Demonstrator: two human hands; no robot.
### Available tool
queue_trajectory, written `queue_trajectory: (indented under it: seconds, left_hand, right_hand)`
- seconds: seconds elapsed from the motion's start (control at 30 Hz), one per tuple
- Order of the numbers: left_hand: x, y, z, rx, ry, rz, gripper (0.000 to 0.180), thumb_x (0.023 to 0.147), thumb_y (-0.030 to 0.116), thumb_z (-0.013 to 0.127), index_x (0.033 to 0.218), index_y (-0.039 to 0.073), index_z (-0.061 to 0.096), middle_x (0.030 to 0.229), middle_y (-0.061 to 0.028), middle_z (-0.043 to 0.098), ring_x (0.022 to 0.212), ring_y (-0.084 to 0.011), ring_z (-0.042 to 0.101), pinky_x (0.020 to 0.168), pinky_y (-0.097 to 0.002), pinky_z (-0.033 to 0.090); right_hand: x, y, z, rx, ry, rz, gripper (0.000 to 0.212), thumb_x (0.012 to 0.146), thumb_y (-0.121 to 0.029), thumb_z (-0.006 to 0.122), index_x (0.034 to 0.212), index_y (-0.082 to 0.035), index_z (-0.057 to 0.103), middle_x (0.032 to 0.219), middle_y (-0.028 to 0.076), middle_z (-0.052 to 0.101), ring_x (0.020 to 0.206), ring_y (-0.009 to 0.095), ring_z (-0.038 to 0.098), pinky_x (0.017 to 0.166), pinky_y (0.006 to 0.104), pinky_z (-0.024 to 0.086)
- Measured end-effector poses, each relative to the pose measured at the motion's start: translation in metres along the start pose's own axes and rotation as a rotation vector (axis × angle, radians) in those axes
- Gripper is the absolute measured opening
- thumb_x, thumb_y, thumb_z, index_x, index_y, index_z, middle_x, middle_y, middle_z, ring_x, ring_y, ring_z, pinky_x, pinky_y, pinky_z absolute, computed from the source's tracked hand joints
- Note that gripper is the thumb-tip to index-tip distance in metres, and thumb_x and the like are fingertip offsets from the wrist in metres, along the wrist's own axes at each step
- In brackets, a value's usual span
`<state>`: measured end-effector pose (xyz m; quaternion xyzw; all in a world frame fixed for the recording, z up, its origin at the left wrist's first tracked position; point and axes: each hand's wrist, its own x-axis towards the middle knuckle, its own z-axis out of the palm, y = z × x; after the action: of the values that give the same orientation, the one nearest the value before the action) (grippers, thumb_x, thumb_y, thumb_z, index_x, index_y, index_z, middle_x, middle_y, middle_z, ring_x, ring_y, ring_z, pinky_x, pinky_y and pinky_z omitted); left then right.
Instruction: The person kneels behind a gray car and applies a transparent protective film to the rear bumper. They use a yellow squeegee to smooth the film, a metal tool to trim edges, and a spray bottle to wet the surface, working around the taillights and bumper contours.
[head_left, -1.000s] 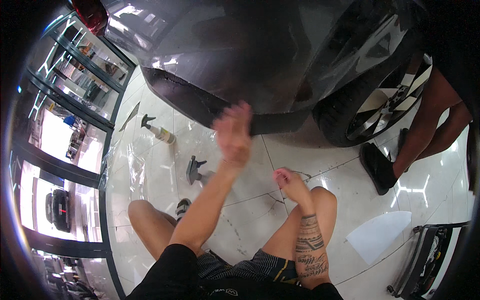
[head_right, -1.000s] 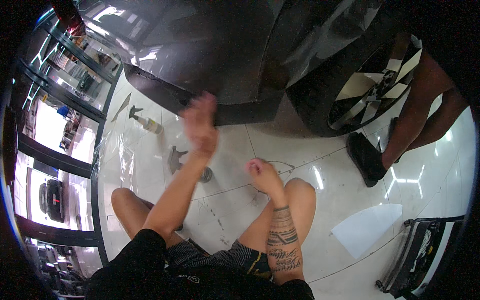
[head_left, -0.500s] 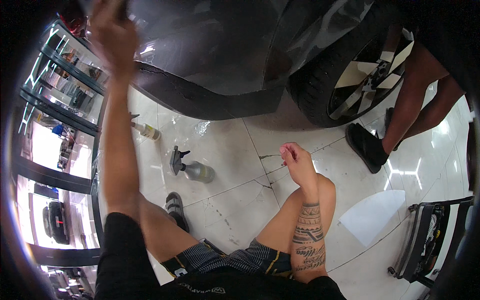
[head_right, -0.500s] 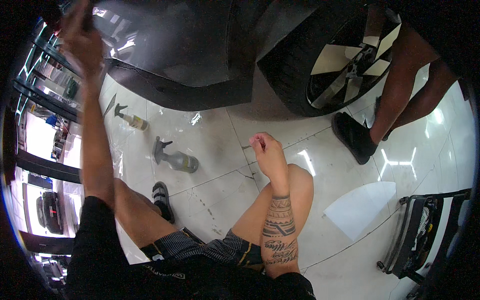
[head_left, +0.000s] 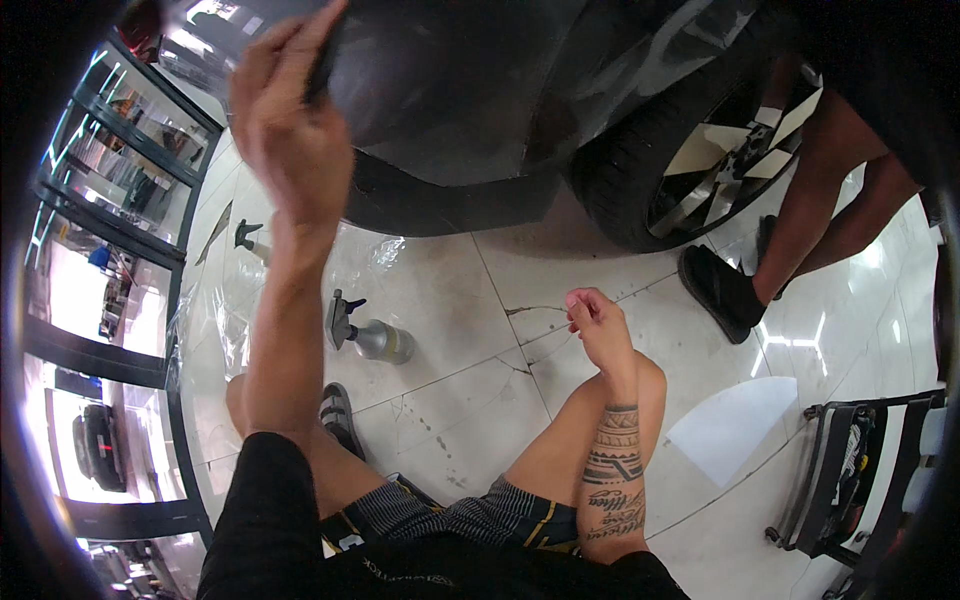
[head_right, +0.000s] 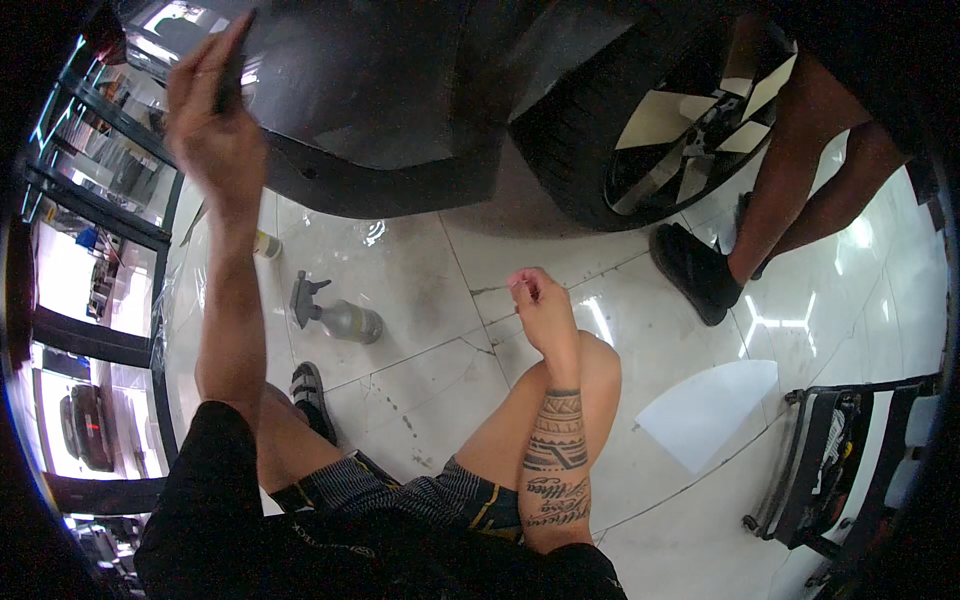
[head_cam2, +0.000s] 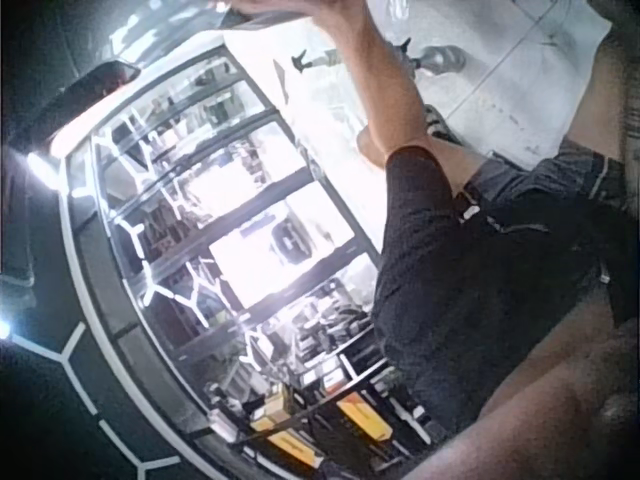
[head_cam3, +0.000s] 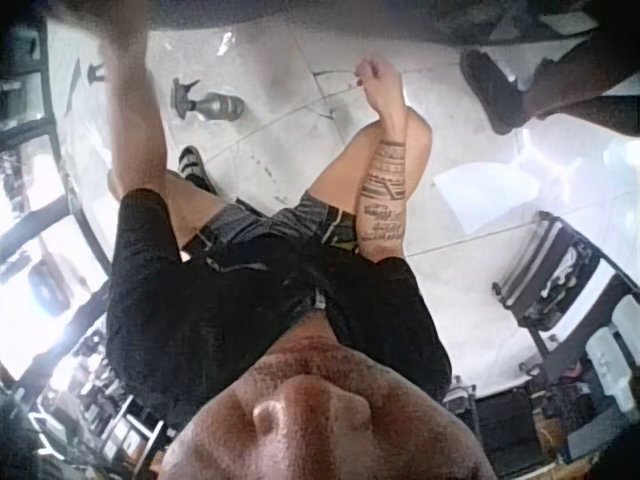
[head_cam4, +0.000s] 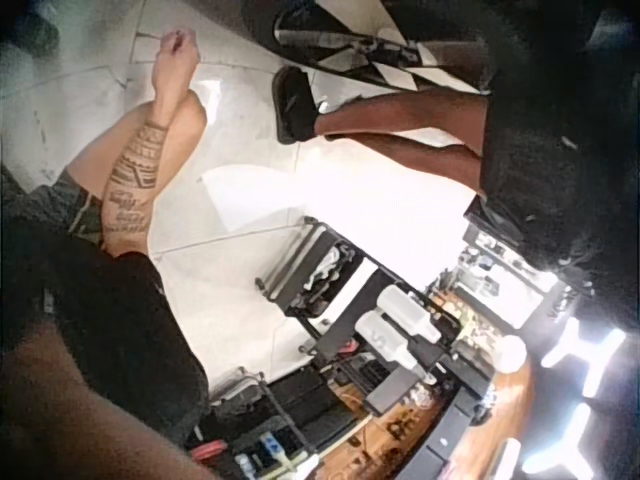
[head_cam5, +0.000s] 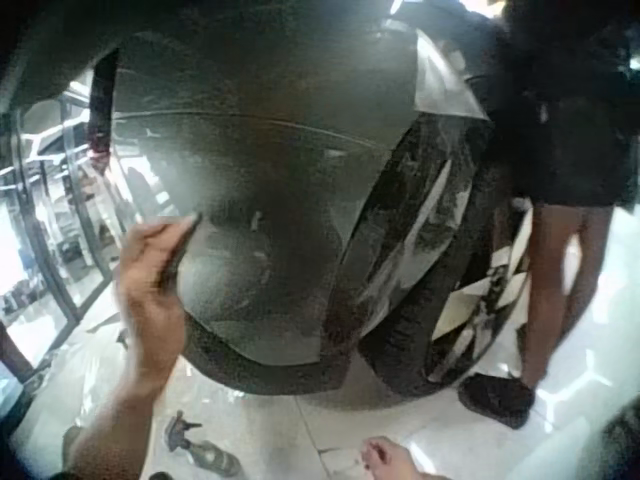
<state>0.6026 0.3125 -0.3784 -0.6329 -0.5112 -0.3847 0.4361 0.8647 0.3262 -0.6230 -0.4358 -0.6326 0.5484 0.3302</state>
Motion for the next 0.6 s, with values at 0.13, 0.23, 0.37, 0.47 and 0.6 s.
queue_trajectory:
  seconds: [0.13, 0.23, 0.37, 0.47, 0.6]
  left_hand:
    - [-0.128, 0.03, 0.043, 0.475, -0.178, 0.007, 0.047, 0.08, 0.008, 0.051, 0.124, 0.018, 0.064, 0.11, -0.0055, 0.062, 0.103, -0.029, 0.057, 0.083, -0.0403, 0.047]
    - [-0.233, 0.066, 0.045, -0.123, -0.597, -0.477, 0.049, 0.078, 0.003, 0.053, 0.126, 0.01, 0.059, 0.109, -0.0067, 0.057, 0.102, -0.0316, 0.054, 0.088, -0.0423, 0.044]
    - [-0.236, 0.111, 0.028, -0.514, -0.487, -0.883, 0.061, 0.077, 0.001, 0.052, 0.137, 0.003, 0.042, 0.124, -0.0183, 0.05, 0.114, -0.0386, 0.046, 0.099, -0.0439, 0.037]
    - [-0.209, 0.121, 0.002, -0.596, -0.409, -0.698, 0.072, 0.073, 0.001, 0.054, 0.141, -0.003, 0.032, 0.134, -0.0254, 0.041, 0.125, -0.0425, 0.036, 0.106, -0.0444, 0.031]
    - [-0.153, 0.1, -0.026, -0.785, -0.445, -0.748, 0.072, 0.07, 0.004, 0.056, 0.139, -0.003, 0.035, 0.135, -0.0228, 0.041, 0.127, -0.0423, 0.036, 0.11, -0.0466, 0.026]
  right_hand:
    - [0.013, 0.007, 0.02, -0.008, -0.032, -0.011, 0.018, 0.092, -0.012, 0.054, 0.097, 0.002, 0.062, 0.068, 0.009, 0.061, 0.06, 0.015, 0.058, 0.057, 0.03, 0.046]
    - [0.006, 0.0, 0.042, 0.031, -0.039, -0.084, 0.022, 0.092, -0.015, 0.057, 0.106, 0.001, 0.061, 0.08, 0.01, 0.064, 0.071, 0.018, 0.061, 0.066, 0.0305, 0.049]
    - [-0.015, -0.037, 0.094, 0.239, -0.058, -0.256, 0.047, 0.091, -0.019, 0.063, 0.129, 0.0, 0.045, 0.119, 0.013, 0.058, 0.107, 0.02, 0.056, 0.084, 0.0319, 0.049]
    - [-0.01, -0.055, 0.116, 0.451, -0.019, -0.322, 0.055, 0.089, -0.019, 0.067, 0.132, 0.002, 0.041, 0.123, 0.013, 0.055, 0.111, 0.019, 0.053, 0.085, 0.0316, 0.049]
    - [0.03, -0.096, 0.091, 0.361, -0.064, -0.313, 0.042, 0.087, -0.013, 0.068, 0.122, 0.002, 0.051, 0.111, 0.011, 0.062, 0.091, 0.018, 0.061, 0.078, 0.031, 0.051]
